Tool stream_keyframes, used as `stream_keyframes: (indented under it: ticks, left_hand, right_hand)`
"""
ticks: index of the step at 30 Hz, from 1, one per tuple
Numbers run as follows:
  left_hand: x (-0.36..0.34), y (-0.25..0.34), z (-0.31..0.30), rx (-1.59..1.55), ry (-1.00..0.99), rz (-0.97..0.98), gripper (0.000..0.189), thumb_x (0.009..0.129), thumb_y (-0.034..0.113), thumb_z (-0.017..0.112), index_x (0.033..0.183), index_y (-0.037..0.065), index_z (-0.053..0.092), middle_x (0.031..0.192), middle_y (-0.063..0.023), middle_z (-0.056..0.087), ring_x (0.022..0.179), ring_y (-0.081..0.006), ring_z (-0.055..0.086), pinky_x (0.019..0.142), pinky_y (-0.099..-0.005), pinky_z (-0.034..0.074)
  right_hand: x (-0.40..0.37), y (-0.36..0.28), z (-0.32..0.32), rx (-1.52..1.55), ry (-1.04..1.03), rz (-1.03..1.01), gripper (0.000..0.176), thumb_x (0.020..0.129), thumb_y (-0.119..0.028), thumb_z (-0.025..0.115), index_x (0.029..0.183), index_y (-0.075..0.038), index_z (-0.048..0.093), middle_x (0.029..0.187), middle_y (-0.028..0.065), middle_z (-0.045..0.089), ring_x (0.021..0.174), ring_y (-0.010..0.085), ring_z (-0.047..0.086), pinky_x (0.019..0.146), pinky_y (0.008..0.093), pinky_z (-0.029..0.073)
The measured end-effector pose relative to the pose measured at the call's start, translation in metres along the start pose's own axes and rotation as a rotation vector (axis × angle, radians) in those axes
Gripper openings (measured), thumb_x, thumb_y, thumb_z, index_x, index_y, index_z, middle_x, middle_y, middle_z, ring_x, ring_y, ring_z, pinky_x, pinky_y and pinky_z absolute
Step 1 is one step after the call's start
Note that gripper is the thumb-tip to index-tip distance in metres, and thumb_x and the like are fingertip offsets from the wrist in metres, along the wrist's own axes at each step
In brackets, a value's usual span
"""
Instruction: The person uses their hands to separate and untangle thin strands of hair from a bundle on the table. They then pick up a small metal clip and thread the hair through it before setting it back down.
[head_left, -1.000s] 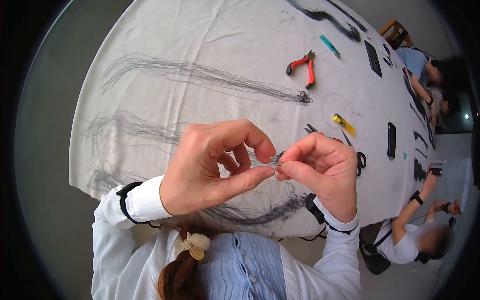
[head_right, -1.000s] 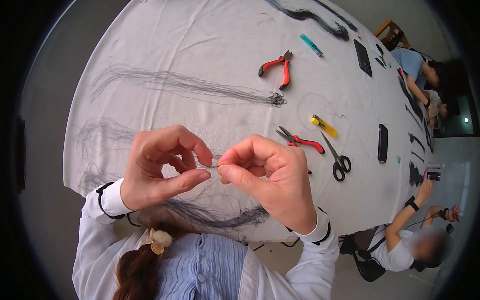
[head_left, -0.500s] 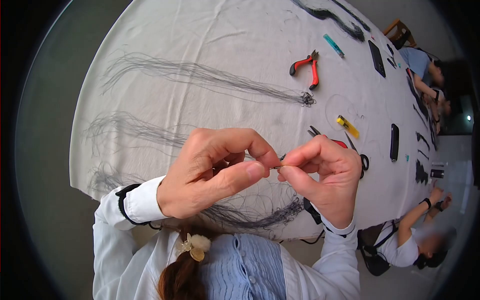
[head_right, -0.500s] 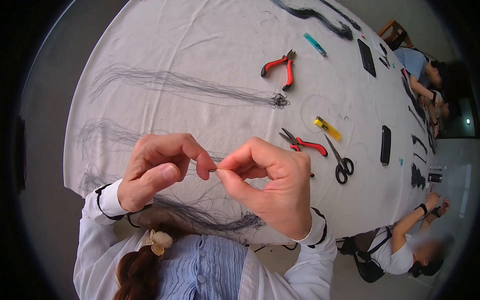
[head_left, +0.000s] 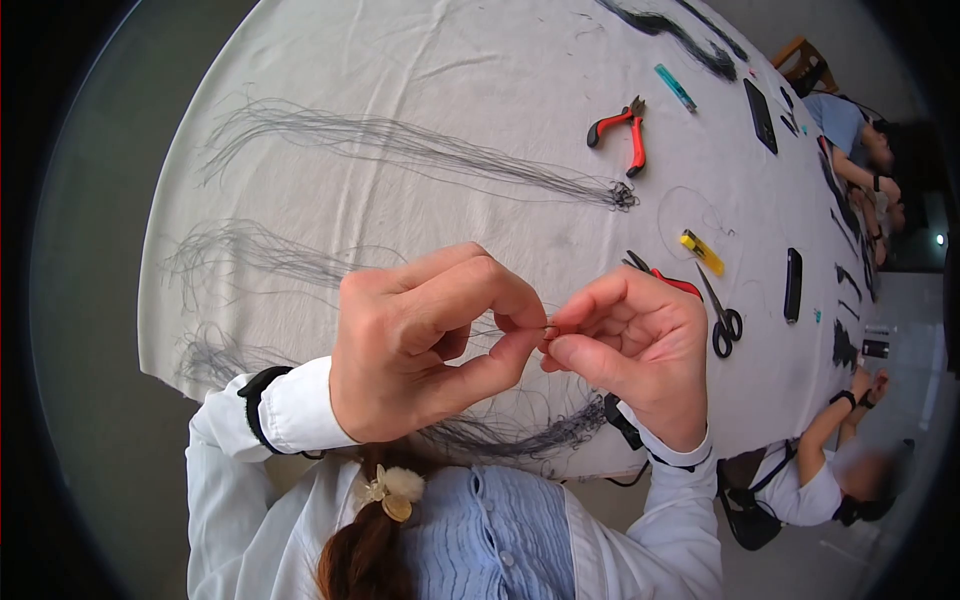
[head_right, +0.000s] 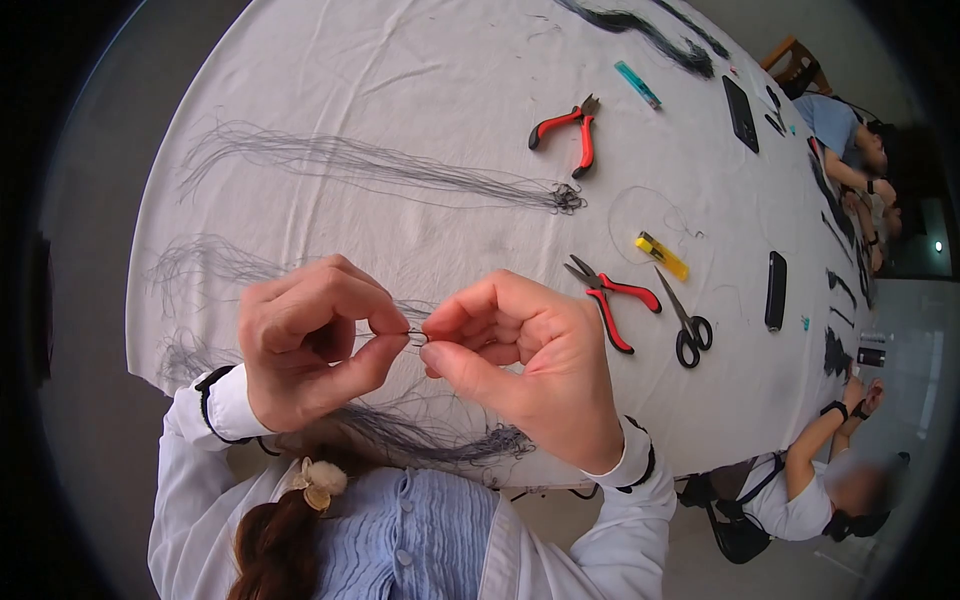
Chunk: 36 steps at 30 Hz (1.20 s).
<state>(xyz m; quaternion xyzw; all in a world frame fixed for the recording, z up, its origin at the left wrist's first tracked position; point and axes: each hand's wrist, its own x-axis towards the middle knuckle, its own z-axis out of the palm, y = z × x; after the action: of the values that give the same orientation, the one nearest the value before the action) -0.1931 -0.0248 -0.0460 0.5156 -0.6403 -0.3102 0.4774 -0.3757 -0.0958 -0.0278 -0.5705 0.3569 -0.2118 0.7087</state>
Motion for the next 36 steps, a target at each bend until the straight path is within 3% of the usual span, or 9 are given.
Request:
stream_keyframes:
  ticks: [5, 11, 13, 17, 19, 20, 22, 31, 36]
  left_hand:
    - [0.001, -0.002, -0.001, -0.006, 0.010, 0.013, 0.012, 0.070, -0.004, 0.067, 0.078, 0.003, 0.061, 0.074, -0.0034, 0.059, 0.048, -0.0031, 0.042, 0.040, -0.0194, 0.029]
    - [0.003, 0.000, 0.000, -0.036, -0.031, -0.051, 0.008, 0.074, -0.001, 0.063, 0.078, 0.002, 0.057, 0.074, -0.0022, 0.058, 0.050, -0.0027, 0.042, 0.042, -0.0192, 0.030]
    - [0.003, 0.001, -0.002, -0.170, -0.095, -0.242, 0.005, 0.077, 0.000, 0.060, 0.079, 0.002, 0.056, 0.074, -0.0004, 0.055, 0.051, -0.0013, 0.042, 0.043, -0.0186, 0.032]
    - [0.003, -0.003, -0.001, -0.346, -0.139, -0.403, 0.005, 0.080, 0.004, 0.058, 0.079, 0.001, 0.055, 0.073, 0.0018, 0.053, 0.053, 0.0001, 0.041, 0.044, -0.0176, 0.032]
    - [0.005, -0.004, -0.001, -0.499, -0.158, -0.492, 0.005, 0.081, 0.006, 0.057, 0.080, 0.002, 0.055, 0.072, 0.0029, 0.052, 0.053, 0.0006, 0.040, 0.044, -0.0165, 0.031]
    - [0.006, -0.004, -0.002, -0.499, -0.157, -0.493, 0.005, 0.081, 0.006, 0.057, 0.080, 0.002, 0.055, 0.072, 0.0029, 0.052, 0.053, 0.0006, 0.040, 0.044, -0.0165, 0.031]
    - [0.008, -0.003, -0.006, -0.726, -0.227, -0.673, 0.005, 0.080, 0.006, 0.059, 0.083, 0.003, 0.057, 0.071, 0.0023, 0.053, 0.051, 0.0008, 0.036, 0.043, -0.0161, 0.027]
    - [0.011, -0.005, -0.014, -1.052, -0.298, -0.831, 0.014, 0.087, 0.013, 0.056, 0.090, 0.001, 0.061, 0.073, -0.0031, 0.059, 0.044, 0.0012, 0.029, 0.038, -0.0168, 0.019]
    - [0.010, -0.009, -0.011, -1.037, -0.332, -0.869, 0.012, 0.086, 0.011, 0.057, 0.090, 0.000, 0.061, 0.074, -0.0039, 0.058, 0.043, 0.0005, 0.030, 0.038, -0.0169, 0.020]
  right_hand:
    - [0.002, 0.003, -0.001, 0.088, -0.055, 0.037, 0.008, 0.081, 0.003, 0.062, 0.088, 0.004, 0.060, 0.081, 0.0062, 0.064, 0.075, 0.0099, 0.064, 0.067, 0.0204, 0.052]
    - [0.000, 0.006, 0.004, -0.126, 0.020, -0.099, 0.004, 0.080, 0.003, 0.063, 0.083, 0.004, 0.061, 0.077, 0.0054, 0.064, 0.072, 0.0091, 0.064, 0.065, 0.0206, 0.052]
    - [0.000, 0.007, 0.004, -0.231, 0.059, -0.168, 0.003, 0.078, 0.003, 0.063, 0.080, 0.004, 0.061, 0.075, 0.0046, 0.065, 0.070, 0.0081, 0.064, 0.064, 0.0204, 0.053]
    - [0.001, 0.012, 0.005, -0.322, 0.092, -0.290, 0.007, 0.074, 0.005, 0.065, 0.079, 0.002, 0.061, 0.073, 0.0054, 0.065, 0.065, 0.0094, 0.064, 0.059, 0.0203, 0.051]
    - [0.003, 0.011, 0.003, -0.638, 0.112, -0.542, 0.014, 0.069, 0.008, 0.067, 0.079, 0.000, 0.062, 0.072, 0.0071, 0.064, 0.060, 0.0132, 0.062, 0.054, 0.0220, 0.049]
    - [0.003, 0.011, 0.004, -0.638, 0.110, -0.542, 0.014, 0.069, 0.008, 0.067, 0.079, 0.000, 0.062, 0.072, 0.0071, 0.064, 0.060, 0.0132, 0.062, 0.054, 0.0220, 0.049]
    - [0.004, 0.012, 0.004, -0.771, 0.172, -0.696, 0.019, 0.064, 0.010, 0.067, 0.079, -0.001, 0.062, 0.073, 0.0077, 0.064, 0.058, 0.0165, 0.060, 0.050, 0.0240, 0.047]
    - [0.004, 0.007, 0.001, -0.752, 0.165, -0.689, 0.021, 0.062, 0.011, 0.067, 0.079, -0.001, 0.063, 0.075, 0.0088, 0.064, 0.060, 0.0164, 0.061, 0.050, 0.0243, 0.047]
    - [0.005, 0.010, -0.001, -0.761, 0.124, -0.741, 0.023, 0.061, 0.011, 0.067, 0.080, 0.000, 0.063, 0.076, 0.0087, 0.064, 0.063, 0.0169, 0.061, 0.051, 0.0247, 0.048]
